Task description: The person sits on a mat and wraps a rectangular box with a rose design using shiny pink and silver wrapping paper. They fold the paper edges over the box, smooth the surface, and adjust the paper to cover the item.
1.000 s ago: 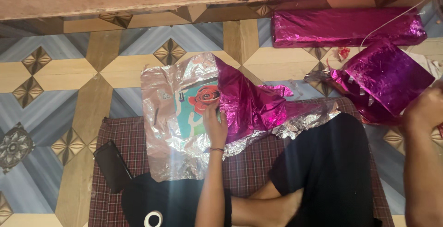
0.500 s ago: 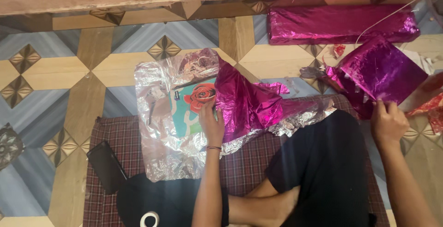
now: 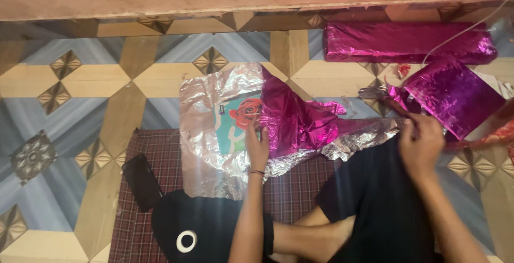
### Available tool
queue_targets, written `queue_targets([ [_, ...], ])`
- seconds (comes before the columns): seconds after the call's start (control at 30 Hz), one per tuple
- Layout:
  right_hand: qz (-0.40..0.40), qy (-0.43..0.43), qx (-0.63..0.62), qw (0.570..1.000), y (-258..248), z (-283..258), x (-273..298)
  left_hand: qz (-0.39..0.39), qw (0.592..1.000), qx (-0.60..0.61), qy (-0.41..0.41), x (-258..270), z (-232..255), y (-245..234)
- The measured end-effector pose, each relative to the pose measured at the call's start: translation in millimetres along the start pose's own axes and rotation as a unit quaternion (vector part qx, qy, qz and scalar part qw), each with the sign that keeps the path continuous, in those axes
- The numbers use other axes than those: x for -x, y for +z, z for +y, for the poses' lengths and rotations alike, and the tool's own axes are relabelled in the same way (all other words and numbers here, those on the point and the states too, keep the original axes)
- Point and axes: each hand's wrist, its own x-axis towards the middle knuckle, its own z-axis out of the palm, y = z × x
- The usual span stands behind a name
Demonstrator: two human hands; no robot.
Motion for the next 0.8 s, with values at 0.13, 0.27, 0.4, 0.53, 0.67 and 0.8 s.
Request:
queue_targets([
  [0.13, -0.093, -0.046, -0.168, 0.980, 31.3, -106.0, 2.5, 0.000, 0.980, 0.135, -0.143, 15.5, 6.7, -9.5],
  [0.27, -0.384, -0.145, -0.181, 0.894, 70.7, -182.5, 16.7, 0.026, 0.929, 0.307, -0.206, 44.0, 23.6, -31.4],
  [0.4, -0.470, -0.187, -0.146, 0.850, 90.8, -205.5, 39.4, 0.042, 0.916, 0.326, -0.231, 66.1, 45.1, -53.0],
  [0.53, -0.447, -0.136, -0.187, 0.864, 92.7, -198.0, 49.7, 0.028, 0.944, 0.249, -0.215, 63.2, 62.6, -57.5],
  [0.67, -0.404, -0.161, -0.227, 0.871, 93.1, -187.6, 49.4, -0.002, 0.969, 0.233, -0.081, 47.1, 65.6, -39.1],
  [0.8, -0.442, -0.132, -0.167, 0.871, 105.6, -189.1, 46.3, -0.047, 0.981, 0.165, -0.094, 44.2, 58.9, -24.3],
])
